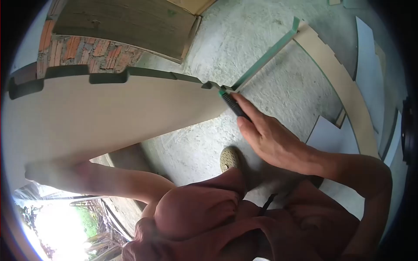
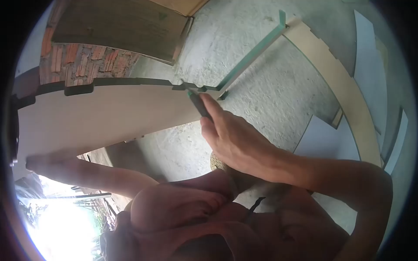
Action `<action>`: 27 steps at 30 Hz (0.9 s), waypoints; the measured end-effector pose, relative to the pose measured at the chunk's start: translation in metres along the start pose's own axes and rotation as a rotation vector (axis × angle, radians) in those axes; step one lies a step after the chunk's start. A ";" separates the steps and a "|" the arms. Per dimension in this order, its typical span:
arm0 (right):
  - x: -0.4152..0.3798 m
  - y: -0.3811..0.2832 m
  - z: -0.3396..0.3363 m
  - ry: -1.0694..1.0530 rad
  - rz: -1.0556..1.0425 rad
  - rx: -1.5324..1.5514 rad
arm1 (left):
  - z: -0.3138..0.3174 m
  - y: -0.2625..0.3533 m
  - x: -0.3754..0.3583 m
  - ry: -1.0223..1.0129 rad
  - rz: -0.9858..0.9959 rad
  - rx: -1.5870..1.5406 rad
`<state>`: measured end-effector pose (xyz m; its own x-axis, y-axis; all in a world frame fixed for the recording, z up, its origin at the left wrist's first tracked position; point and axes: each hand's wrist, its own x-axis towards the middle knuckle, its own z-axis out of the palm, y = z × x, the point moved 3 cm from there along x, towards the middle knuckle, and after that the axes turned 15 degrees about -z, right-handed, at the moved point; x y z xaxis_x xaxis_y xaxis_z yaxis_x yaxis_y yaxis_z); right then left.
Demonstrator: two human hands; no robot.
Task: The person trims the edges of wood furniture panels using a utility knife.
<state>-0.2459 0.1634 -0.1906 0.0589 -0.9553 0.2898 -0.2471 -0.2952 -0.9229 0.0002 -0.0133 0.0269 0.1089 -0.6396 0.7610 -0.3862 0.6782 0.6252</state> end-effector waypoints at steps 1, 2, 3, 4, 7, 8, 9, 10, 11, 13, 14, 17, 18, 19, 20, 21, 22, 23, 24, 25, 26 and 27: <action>0.003 -0.007 -0.008 0.049 0.121 0.121 | -0.003 0.002 0.002 -0.009 0.092 0.002; 0.004 -0.015 -0.015 0.095 0.245 0.243 | -0.005 0.006 0.001 -0.020 0.182 0.006; 0.016 -0.045 -0.029 0.064 0.278 0.270 | -0.004 -0.001 0.002 -0.011 0.148 -0.003; 0.023 -0.061 -0.034 0.045 0.270 0.318 | 0.002 0.008 -0.008 0.077 0.298 0.313; 0.029 -0.093 -0.032 -0.053 0.066 0.394 | 0.009 0.020 -0.013 0.172 0.455 0.626; 0.029 -0.094 -0.029 -0.052 0.061 0.393 | 0.010 0.022 -0.013 0.176 0.459 0.621; 0.030 -0.095 -0.025 -0.029 0.003 0.335 | 0.010 0.023 -0.013 0.177 0.462 0.618; 0.031 -0.095 -0.024 -0.006 -0.054 0.277 | 0.010 0.024 -0.014 0.178 0.464 0.616; 0.029 -0.093 -0.023 -0.007 -0.055 0.279 | 0.010 0.025 -0.014 0.179 0.465 0.615; 0.030 -0.090 -0.024 -0.017 -0.051 0.356 | 0.010 0.026 -0.016 0.177 0.465 0.613; 0.030 -0.090 -0.022 -0.018 -0.049 0.357 | 0.010 0.026 -0.017 0.176 0.465 0.611; 0.029 -0.088 -0.021 0.002 -0.090 0.298 | 0.012 0.027 -0.018 0.174 0.463 0.600; 0.029 -0.087 -0.022 -0.021 -0.049 0.336 | 0.013 0.027 -0.019 0.173 0.461 0.596; 0.028 -0.086 -0.023 -0.044 -0.007 0.373 | 0.014 0.027 -0.019 0.172 0.460 0.591; 0.026 -0.083 -0.022 -0.043 -0.005 0.372 | 0.015 0.027 -0.020 0.172 0.459 0.586; 0.025 -0.079 -0.021 -0.029 0.037 0.380 | 0.016 0.027 -0.020 0.171 0.458 0.581; 0.024 -0.075 -0.021 -0.015 0.079 0.388 | 0.017 0.028 -0.021 0.172 0.458 0.576; 0.021 -0.073 -0.022 -0.015 0.080 0.387 | 0.018 0.028 -0.021 0.172 0.457 0.571; 0.021 -0.073 -0.025 -0.046 0.117 0.370 | 0.019 0.027 -0.021 0.172 0.456 0.568; 0.021 -0.072 -0.027 -0.078 0.153 0.353 | 0.019 0.027 -0.022 0.172 0.455 0.565; 0.021 -0.071 -0.024 -0.079 0.156 0.355 | 0.019 0.027 -0.022 0.170 0.454 0.564; 0.021 -0.073 -0.021 -0.031 0.061 0.270 | 0.019 0.027 -0.022 0.168 0.454 0.563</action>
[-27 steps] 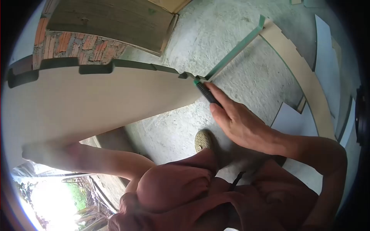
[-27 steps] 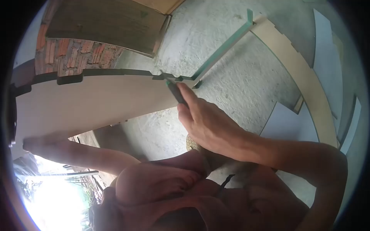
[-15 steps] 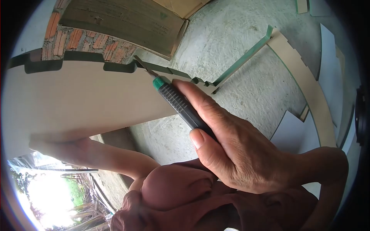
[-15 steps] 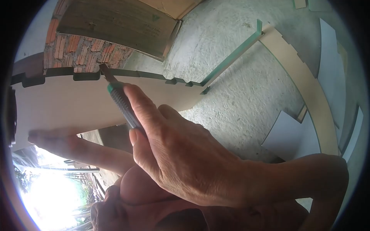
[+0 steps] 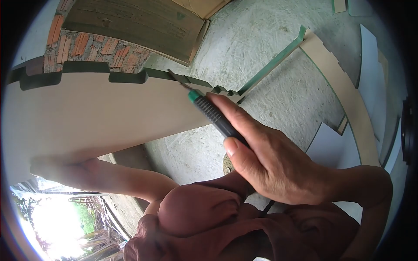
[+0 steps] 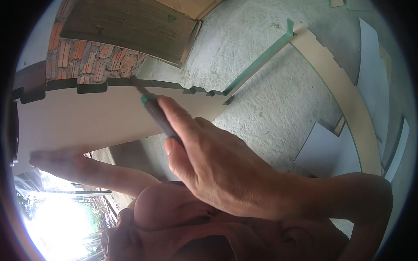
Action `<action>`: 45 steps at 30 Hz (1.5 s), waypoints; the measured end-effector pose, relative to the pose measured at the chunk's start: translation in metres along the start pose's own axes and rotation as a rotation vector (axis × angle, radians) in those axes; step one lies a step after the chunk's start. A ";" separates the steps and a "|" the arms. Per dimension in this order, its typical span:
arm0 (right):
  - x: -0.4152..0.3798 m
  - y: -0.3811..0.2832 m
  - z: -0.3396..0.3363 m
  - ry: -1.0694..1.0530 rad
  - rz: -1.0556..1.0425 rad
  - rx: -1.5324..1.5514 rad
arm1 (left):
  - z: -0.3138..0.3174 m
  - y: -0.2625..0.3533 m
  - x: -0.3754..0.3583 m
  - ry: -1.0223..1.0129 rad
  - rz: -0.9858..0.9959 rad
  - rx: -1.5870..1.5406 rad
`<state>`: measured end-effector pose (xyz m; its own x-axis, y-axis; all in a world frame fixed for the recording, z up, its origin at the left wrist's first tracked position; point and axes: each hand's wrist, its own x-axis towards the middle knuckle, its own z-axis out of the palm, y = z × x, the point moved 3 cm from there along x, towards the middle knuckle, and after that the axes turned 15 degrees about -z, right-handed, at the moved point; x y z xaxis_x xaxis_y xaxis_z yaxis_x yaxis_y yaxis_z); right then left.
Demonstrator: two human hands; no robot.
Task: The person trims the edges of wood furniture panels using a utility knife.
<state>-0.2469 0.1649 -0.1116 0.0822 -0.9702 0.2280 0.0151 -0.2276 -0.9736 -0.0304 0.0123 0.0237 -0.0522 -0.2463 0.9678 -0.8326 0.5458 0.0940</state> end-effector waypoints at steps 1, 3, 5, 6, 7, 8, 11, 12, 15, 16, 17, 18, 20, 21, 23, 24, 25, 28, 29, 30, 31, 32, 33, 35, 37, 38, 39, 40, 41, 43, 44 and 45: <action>0.000 -0.001 0.002 0.037 -0.101 -0.088 | 0.000 0.000 0.000 0.001 0.000 -0.002; 0.000 0.006 0.006 0.050 -0.110 -0.103 | -0.001 0.000 0.000 0.006 -0.001 -0.005; 0.001 0.007 0.001 -0.036 0.119 0.025 | -0.001 -0.001 0.001 0.010 -0.001 -0.009; 0.000 0.010 0.001 -0.036 0.118 0.023 | -0.003 -0.016 0.004 0.012 -0.001 -0.010; -0.001 0.015 0.000 -0.027 0.065 -0.149 | -0.007 -0.048 0.011 -0.066 -0.165 -0.358; -0.002 0.020 0.000 -0.020 0.011 -0.321 | -0.008 -0.068 0.014 -0.144 -0.329 -0.704; 0.002 0.014 -0.010 0.074 -0.026 -0.280 | -0.008 -0.025 0.000 0.023 0.297 0.116; 0.003 0.009 -0.013 0.118 -0.044 -0.198 | -0.005 -0.016 0.000 0.028 0.293 0.116; 0.011 -0.010 -0.011 0.189 -0.159 -0.041 | 0.000 -0.008 0.000 -0.005 -0.382 -0.528; 0.015 -0.027 -0.015 0.169 -0.078 0.160 | 0.000 0.006 -0.006 0.041 -0.279 -0.293; 0.017 -0.044 -0.018 0.146 0.007 0.360 | 0.000 0.013 -0.008 0.086 -0.179 -0.057; 0.018 -0.057 -0.020 0.121 0.098 0.558 | 0.000 0.010 -0.005 0.098 -0.177 -0.052; 0.018 -0.061 -0.018 0.090 0.190 0.748 | 0.001 -0.006 -0.001 0.097 -0.418 -0.256; 0.016 -0.058 -0.016 0.069 0.136 0.829 | 0.000 -0.009 0.000 0.103 -0.417 -0.256; 0.009 -0.048 -0.006 0.009 0.054 0.748 | -0.002 -0.019 0.001 0.083 -0.492 -0.476; 0.011 -0.051 -0.008 0.007 0.052 0.747 | -0.003 -0.023 0.001 0.071 -0.527 -0.587; 0.013 -0.055 -0.009 -0.014 0.059 0.811 | -0.003 -0.025 0.000 0.057 -0.562 -0.699; 0.001 -0.050 0.005 -0.057 -0.194 0.710 | -0.003 -0.019 -0.002 0.078 -0.556 -0.636; -0.001 -0.055 0.010 0.021 -0.224 0.462 | -0.004 -0.014 -0.003 0.114 -0.513 -0.460; -0.001 -0.059 0.010 0.098 -0.252 0.214 | -0.004 -0.011 -0.004 0.115 -0.512 -0.461; -0.002 -0.060 0.008 0.098 -0.253 0.214 | -0.004 -0.006 -0.004 0.108 -0.452 -0.399; -0.002 -0.058 0.007 0.070 -0.154 0.321 | -0.004 -0.003 -0.005 0.100 -0.393 -0.337; -0.002 -0.057 0.006 0.041 -0.054 0.426 | -0.002 -0.007 -0.006 0.100 -0.393 -0.337; 0.000 -0.059 -0.001 -0.002 -0.091 0.704 | 0.000 -0.008 -0.008 0.095 -0.386 -0.330; 0.002 -0.068 -0.006 -0.048 -0.127 0.982 | 0.001 -0.007 -0.007 0.090 -0.378 -0.323; 0.002 -0.069 -0.006 0.023 0.079 1.232 | 0.001 -0.007 -0.007 0.089 -0.374 -0.320; 0.001 -0.069 -0.004 0.097 0.297 1.472 | 0.001 -0.008 -0.007 0.088 -0.371 -0.317; 0.002 -0.062 -0.004 0.094 0.297 1.471 | 0.001 -0.008 -0.007 0.088 -0.368 -0.313; 0.001 -0.053 0.000 -0.014 0.323 1.510 | 0.001 -0.009 -0.007 0.086 -0.364 -0.309; 0.001 -0.049 0.008 -0.055 0.373 1.574 | 0.000 -0.010 -0.007 0.085 -0.359 -0.303; 0.001 -0.049 0.008 -0.056 0.373 1.571 | 0.000 -0.010 -0.007 0.085 -0.357 -0.301; 0.001 -0.048 0.008 -0.051 0.366 1.590 | 0.000 -0.010 -0.008 0.084 -0.355 -0.299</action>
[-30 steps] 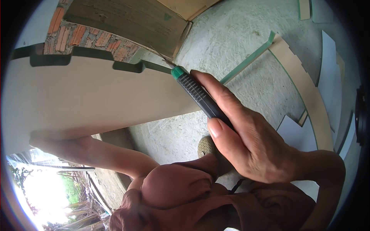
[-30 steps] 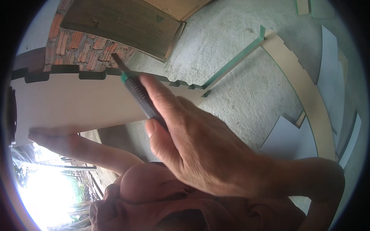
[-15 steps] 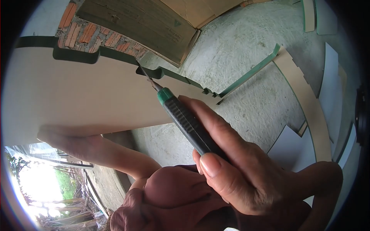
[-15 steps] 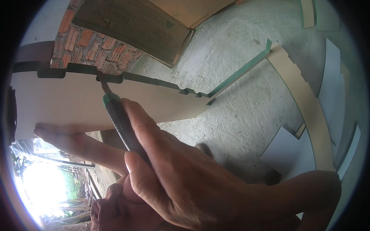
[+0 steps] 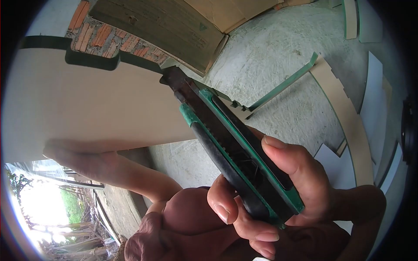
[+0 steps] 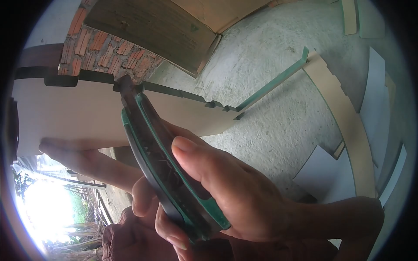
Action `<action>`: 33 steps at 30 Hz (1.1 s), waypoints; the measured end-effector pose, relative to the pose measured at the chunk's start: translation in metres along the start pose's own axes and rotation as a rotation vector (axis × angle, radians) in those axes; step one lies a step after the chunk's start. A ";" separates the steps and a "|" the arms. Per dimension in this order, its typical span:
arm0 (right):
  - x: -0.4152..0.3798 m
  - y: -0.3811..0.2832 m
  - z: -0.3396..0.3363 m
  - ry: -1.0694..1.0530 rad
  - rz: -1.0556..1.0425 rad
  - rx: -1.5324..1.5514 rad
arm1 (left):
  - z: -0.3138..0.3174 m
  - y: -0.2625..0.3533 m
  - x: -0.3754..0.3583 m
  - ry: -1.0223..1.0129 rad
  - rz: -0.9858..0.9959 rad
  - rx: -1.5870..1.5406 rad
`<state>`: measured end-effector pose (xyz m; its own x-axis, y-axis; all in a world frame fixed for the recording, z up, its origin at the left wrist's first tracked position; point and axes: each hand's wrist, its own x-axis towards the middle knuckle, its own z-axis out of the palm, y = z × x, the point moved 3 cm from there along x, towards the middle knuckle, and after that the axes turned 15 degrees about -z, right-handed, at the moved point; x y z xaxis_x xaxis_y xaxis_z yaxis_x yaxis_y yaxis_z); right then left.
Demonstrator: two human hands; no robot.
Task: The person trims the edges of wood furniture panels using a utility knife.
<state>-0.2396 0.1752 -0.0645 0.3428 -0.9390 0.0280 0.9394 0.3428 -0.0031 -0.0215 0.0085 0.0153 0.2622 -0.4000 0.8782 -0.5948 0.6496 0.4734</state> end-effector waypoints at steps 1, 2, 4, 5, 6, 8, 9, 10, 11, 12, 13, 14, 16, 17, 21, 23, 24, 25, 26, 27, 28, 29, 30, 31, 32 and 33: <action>0.001 0.000 -0.001 -0.004 -0.006 0.020 | 0.000 0.000 0.000 -0.001 0.003 0.003; 0.002 0.002 -0.001 -0.060 -0.028 0.066 | 0.000 -0.001 0.000 -0.003 0.006 0.006; 0.007 0.014 -0.008 -0.064 -0.019 0.136 | 0.001 -0.002 0.001 -0.008 0.012 0.011; 0.008 0.017 -0.009 -0.068 -0.010 0.206 | 0.001 -0.002 0.001 -0.009 0.015 0.013; 0.008 0.016 -0.007 -0.068 -0.010 0.204 | 0.002 -0.003 0.000 -0.010 0.018 0.015; 0.005 0.007 0.002 -0.048 -0.029 0.145 | 0.003 -0.004 0.000 -0.014 0.025 0.020; 0.004 0.002 0.007 -0.037 -0.039 0.117 | 0.003 -0.004 0.000 -0.017 0.029 0.023; 0.003 -0.002 0.011 -0.027 -0.049 0.088 | 0.003 -0.005 0.000 -0.019 0.032 0.026; 0.003 -0.004 0.012 -0.015 -0.060 0.059 | 0.003 -0.006 -0.001 -0.023 0.035 0.028; 0.003 -0.004 0.012 -0.015 -0.061 0.059 | 0.004 -0.005 -0.001 -0.026 0.038 0.030; 0.003 -0.004 0.012 -0.006 -0.046 0.024 | 0.004 -0.005 -0.001 -0.030 0.041 0.032; 0.003 -0.003 0.011 0.004 -0.030 -0.011 | 0.004 -0.005 -0.002 -0.034 0.044 0.035; 0.000 -0.003 0.011 -0.033 -0.002 -0.004 | 0.005 -0.004 -0.003 -0.041 0.050 0.039; -0.001 -0.003 0.012 -0.071 0.028 0.004 | 0.005 -0.004 -0.003 -0.044 0.053 0.042; 0.006 0.001 0.018 -0.121 -0.091 -0.057 | 0.003 -0.003 -0.003 -0.053 0.067 0.054; 0.002 -0.002 0.031 0.157 0.002 -0.016 | 0.003 0.000 -0.003 -0.058 0.074 0.059; 0.002 0.007 0.037 0.088 -0.263 -0.450 | 0.003 0.001 -0.003 -0.061 0.079 0.062; 0.003 0.006 0.030 0.088 -0.264 -0.450 | 0.003 0.002 -0.003 -0.063 0.083 0.064; 0.005 0.006 0.021 0.021 -0.233 -0.475 | 0.003 0.003 -0.003 -0.066 0.086 0.067; 0.007 0.005 0.019 -0.046 -0.202 -0.498 | 0.002 0.003 -0.003 -0.069 0.090 0.070; 0.007 0.004 0.019 -0.046 -0.202 -0.498 | 0.002 0.004 -0.003 -0.071 0.093 0.073; 0.006 0.003 0.019 -0.034 -0.188 -0.547 | 0.001 0.005 -0.003 -0.074 0.097 0.075; 0.006 0.002 0.019 -0.022 -0.174 -0.596 | 0.001 0.005 -0.004 -0.076 0.100 0.078; 0.005 0.004 0.018 -0.022 -0.174 -0.596 | 0.001 0.006 -0.004 -0.079 0.103 0.080; 0.005 0.005 0.017 -0.039 -0.212 -0.670 | 0.001 0.006 -0.004 -0.082 0.106 0.083; 0.004 0.005 0.017 -0.055 -0.250 -0.743 | 0.000 0.007 -0.004 -0.084 0.109 0.086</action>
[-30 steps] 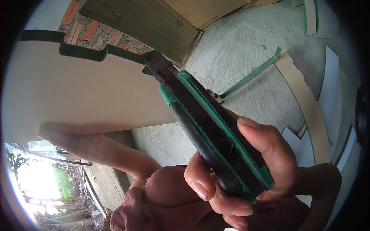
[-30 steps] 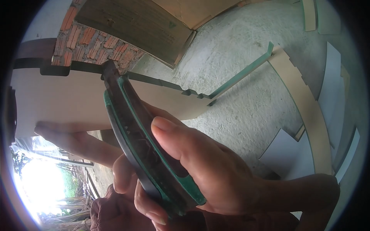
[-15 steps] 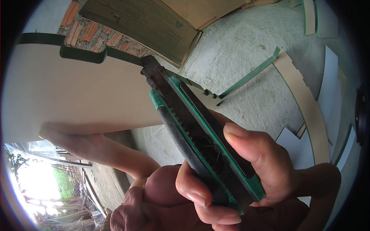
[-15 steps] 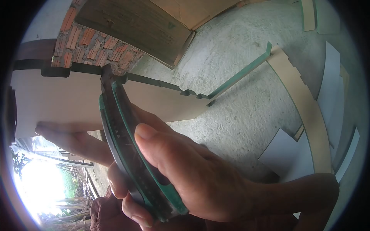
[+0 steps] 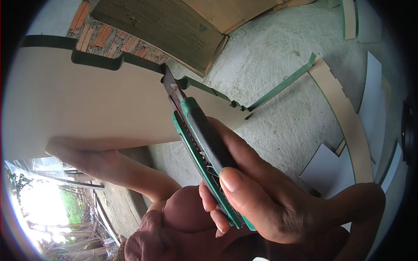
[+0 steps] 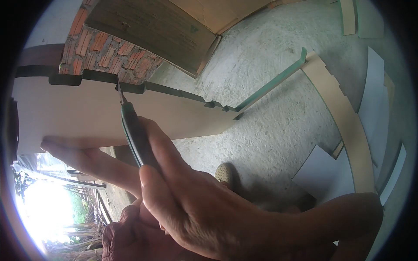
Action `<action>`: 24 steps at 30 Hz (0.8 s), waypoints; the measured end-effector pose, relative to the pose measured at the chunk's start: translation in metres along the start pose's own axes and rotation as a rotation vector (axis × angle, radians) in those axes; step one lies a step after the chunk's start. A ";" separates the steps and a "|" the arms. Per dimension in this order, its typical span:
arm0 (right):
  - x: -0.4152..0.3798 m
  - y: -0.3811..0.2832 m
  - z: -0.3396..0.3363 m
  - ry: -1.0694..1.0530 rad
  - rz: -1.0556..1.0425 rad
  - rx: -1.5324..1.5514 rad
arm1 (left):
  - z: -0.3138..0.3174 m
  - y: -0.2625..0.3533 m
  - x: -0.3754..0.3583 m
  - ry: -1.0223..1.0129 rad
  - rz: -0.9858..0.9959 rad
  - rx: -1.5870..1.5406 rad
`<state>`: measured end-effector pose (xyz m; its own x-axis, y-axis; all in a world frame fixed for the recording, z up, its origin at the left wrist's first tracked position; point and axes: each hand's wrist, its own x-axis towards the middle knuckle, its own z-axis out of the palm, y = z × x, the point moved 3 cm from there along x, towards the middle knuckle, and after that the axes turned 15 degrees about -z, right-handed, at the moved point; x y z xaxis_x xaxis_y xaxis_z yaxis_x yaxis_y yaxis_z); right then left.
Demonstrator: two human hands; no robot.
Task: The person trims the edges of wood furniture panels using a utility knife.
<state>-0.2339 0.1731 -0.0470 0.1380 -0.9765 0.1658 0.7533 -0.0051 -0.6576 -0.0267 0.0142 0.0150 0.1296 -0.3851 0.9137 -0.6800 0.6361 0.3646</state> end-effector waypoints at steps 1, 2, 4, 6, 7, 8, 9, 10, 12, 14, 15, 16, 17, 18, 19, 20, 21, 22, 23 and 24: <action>-0.001 -0.001 -0.001 -0.006 -0.002 -0.031 | 0.000 0.000 0.000 -0.002 0.003 0.003; -0.001 0.001 -0.002 -0.006 -0.002 -0.030 | -0.001 0.000 0.000 -0.005 0.006 0.007; 0.005 0.002 -0.003 -0.014 -0.045 -0.161 | -0.002 0.001 -0.002 -0.012 0.012 0.014; 0.002 -0.008 -0.008 -0.056 -0.001 -0.239 | -0.002 0.001 -0.003 -0.018 0.019 0.020; 0.002 -0.015 -0.009 -0.120 -0.053 -0.287 | -0.002 0.002 -0.004 -0.021 0.022 0.022; 0.001 -0.019 -0.010 -0.182 -0.105 -0.335 | -0.002 0.003 -0.003 -0.025 0.025 0.024; 0.003 0.000 -0.015 -0.138 0.076 -0.654 | -0.005 0.010 -0.002 -0.028 0.029 0.026; -0.001 0.003 -0.017 -0.137 0.075 -0.653 | -0.003 0.012 -0.002 -0.029 0.029 0.025; -0.004 0.003 -0.018 -0.127 0.017 -0.789 | -0.001 0.013 -0.002 0.031 -0.154 -0.086; -0.002 0.000 -0.015 -0.116 -0.041 -0.923 | -0.005 0.000 0.002 0.008 -0.116 -0.113; -0.002 -0.002 -0.014 -0.110 -0.071 -0.990 | -0.003 0.004 0.004 -0.012 -0.077 -0.140; -0.002 0.000 -0.015 -0.109 -0.072 -0.990 | -0.001 0.008 0.002 -0.013 -0.077 -0.141; -0.003 0.002 -0.017 -0.100 -0.074 -1.061 | 0.002 0.013 -0.002 0.031 -0.137 -0.144; -0.002 0.002 -0.018 -0.092 -0.076 -1.131 | 0.004 0.017 -0.004 0.075 -0.197 -0.147; -0.002 0.001 -0.018 -0.091 -0.075 -1.130 | 0.001 0.011 -0.001 0.074 -0.198 -0.146; -0.002 -0.002 -0.018 -0.104 -0.053 -1.215 | -0.004 -0.003 0.005 0.016 -0.226 -0.307; -0.002 -0.003 -0.018 -0.116 -0.033 -1.299 | -0.004 -0.007 0.008 -0.041 -0.253 -0.469; -0.003 -0.001 -0.021 -0.115 -0.034 -1.300 | -0.005 -0.008 0.007 -0.042 -0.252 -0.470; -0.005 0.000 -0.026 -0.107 -0.085 -1.500 | -0.006 -0.005 0.006 0.035 -0.202 -0.294; -0.004 -0.002 -0.027 -0.098 -0.138 -1.700 | -0.007 -0.001 0.005 0.110 -0.152 -0.118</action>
<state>-0.2531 0.1711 -0.0663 0.2202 -0.9336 0.2828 -0.7109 -0.3521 -0.6088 -0.0210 0.0164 0.0203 0.3062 -0.4111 0.8586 -0.5588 0.6526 0.5118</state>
